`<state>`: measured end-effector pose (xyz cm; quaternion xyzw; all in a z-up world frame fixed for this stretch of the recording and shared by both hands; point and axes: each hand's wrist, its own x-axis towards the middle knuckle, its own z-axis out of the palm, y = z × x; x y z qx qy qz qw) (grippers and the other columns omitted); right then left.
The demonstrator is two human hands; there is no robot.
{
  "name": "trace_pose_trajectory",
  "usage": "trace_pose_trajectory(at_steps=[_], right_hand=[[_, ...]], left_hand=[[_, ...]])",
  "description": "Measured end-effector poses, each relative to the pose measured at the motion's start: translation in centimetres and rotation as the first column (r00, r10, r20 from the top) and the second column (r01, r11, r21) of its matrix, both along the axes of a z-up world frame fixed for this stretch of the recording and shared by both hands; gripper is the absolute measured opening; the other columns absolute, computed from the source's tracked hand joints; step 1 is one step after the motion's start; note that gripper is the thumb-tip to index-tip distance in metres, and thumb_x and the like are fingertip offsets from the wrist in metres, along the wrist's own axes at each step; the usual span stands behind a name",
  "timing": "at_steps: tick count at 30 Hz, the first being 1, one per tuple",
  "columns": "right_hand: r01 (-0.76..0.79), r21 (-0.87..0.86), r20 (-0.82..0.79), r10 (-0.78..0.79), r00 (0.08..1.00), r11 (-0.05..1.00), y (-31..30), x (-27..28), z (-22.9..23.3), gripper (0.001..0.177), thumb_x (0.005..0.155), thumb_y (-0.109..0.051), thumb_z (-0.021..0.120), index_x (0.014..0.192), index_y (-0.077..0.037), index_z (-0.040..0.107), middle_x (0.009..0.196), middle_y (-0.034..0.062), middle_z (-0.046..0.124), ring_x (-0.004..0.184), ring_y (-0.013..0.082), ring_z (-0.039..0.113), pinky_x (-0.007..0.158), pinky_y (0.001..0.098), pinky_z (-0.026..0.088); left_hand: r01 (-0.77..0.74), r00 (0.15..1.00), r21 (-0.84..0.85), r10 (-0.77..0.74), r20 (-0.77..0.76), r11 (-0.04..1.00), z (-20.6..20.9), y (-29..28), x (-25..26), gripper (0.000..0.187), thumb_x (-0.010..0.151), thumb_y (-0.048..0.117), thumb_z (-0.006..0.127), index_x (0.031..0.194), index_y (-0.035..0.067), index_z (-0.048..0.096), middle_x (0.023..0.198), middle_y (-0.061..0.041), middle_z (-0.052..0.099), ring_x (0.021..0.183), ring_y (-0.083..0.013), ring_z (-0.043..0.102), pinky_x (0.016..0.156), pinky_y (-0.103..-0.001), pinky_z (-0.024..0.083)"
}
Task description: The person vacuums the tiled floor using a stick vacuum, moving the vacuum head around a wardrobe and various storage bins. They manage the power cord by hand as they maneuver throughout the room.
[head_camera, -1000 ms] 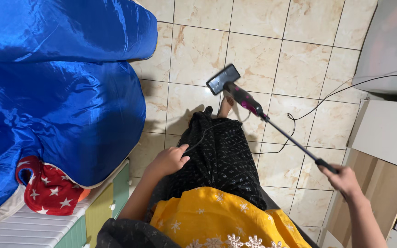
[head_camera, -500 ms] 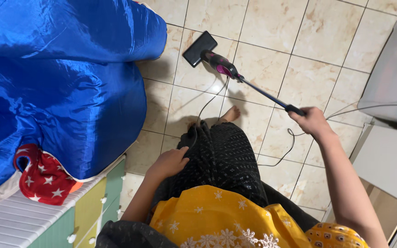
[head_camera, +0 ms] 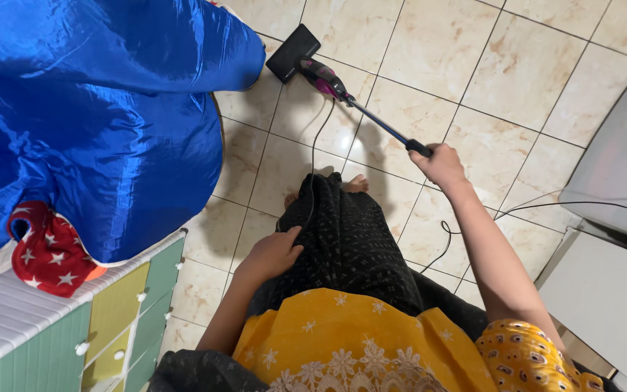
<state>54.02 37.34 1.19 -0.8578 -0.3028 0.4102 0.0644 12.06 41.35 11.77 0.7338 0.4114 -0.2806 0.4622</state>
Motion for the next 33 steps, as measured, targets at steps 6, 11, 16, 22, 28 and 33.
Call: trace_pose_trajectory(at_steps=[6, 11, 16, 22, 28, 33], right_hand=[[-0.02, -0.051, 0.019, 0.021, 1.0, 0.998, -10.2, 4.9, -0.1, 0.054, 0.085, -0.056, 0.07, 0.093, -0.004, 0.079, 0.066, 0.0163, 0.068, 0.063, 0.0317, 0.068, 0.065, 0.0447, 0.053], [0.085, -0.15, 0.036, -0.081, 0.996, 0.985, -23.3, 7.1, 0.7, 0.057, 0.079, -0.059, 0.072, 0.098, -0.006, 0.08, 0.066, 0.0168, 0.07, 0.064, 0.0302, 0.068, 0.068, 0.0434, 0.054], [0.273, -0.241, 0.023, -0.276, 0.961, 0.931, -36.6, 5.9, 2.1, 0.057, 0.081, -0.056, 0.073, 0.104, -0.005, 0.082, 0.073, 0.0176, 0.07, 0.068, 0.0287, 0.069, 0.071, 0.0419, 0.055], [0.474, -0.234, 0.053, -0.476, 0.878, 0.849, -45.8, 0.2, 3.7, 0.049, 0.083, -0.048, 0.077, 0.108, -0.007, 0.083, 0.066, 0.0157, 0.066, 0.062, 0.0233, 0.058, 0.063, 0.0413, 0.051], [0.519, -0.095, 0.095, -0.511, 0.854, 0.85, -43.6, -6.4, 2.2, 0.043, 0.082, -0.043, 0.077, 0.107, -0.008, 0.081, 0.055, 0.0109, 0.061, 0.052, 0.0183, 0.052, 0.054, 0.0361, 0.048], [0.55, -0.114, 0.029, -0.551, 0.834, 0.827, -36.8, -6.9, 1.5, 0.038, 0.084, -0.038, 0.078, 0.101, -0.004, 0.081, 0.055, 0.0134, 0.058, 0.053, 0.0194, 0.049, 0.054, 0.0392, 0.045]], left_hand=[[0.078, 0.996, -0.038, -0.079, -0.035, 0.996, -0.6, -1.3, 3.2, 0.055, 0.097, 0.033, 0.056, 0.146, 0.011, 0.045, 0.12, -0.018, 0.068, 0.112, -0.038, 0.063, 0.094, -0.049, 0.05], [0.182, 0.981, -0.042, -0.184, -0.056, 0.982, -0.9, -0.1, 6.4, 0.049, 0.097, 0.032, 0.056, 0.141, 0.011, 0.049, 0.118, -0.018, 0.069, 0.11, -0.0383, 0.064, 0.092, -0.05, 0.051], [0.304, 0.951, 0.017, -0.302, -0.067, 0.953, -1.5, 2.5, 8.2, 0.041, 0.098, 0.033, 0.056, 0.131, 0.009, 0.057, 0.111, -0.018, 0.071, 0.107, -0.0384, 0.066, 0.092, -0.051, 0.051], [0.367, 0.929, 0.08, -0.369, 0.01, 0.927, -2.3, 4.3, 9.8, 0.044, 0.097, 0.032, 0.057, 0.135, 0.009, 0.055, 0.11, -0.019, 0.071, 0.105, -0.04, 0.066, 0.09, -0.051, 0.051], [0.469, 0.88, -0.034, -0.47, -0.068, 0.883, -2.2, 6.0, 13.0, 0.045, 0.098, 0.033, 0.055, 0.137, 0.01, 0.052, 0.115, -0.015, 0.07, 0.108, -0.0358, 0.066, 0.092, -0.048, 0.052], [0.457, 0.888, -0.023, -0.458, -0.044, 0.889, -2.2, 8.8, 14.8, 0.048, 0.099, 0.034, 0.054, 0.14, 0.009, 0.049, 0.115, -0.015, 0.069, 0.107, -0.0352, 0.066, 0.091, -0.048, 0.052]])
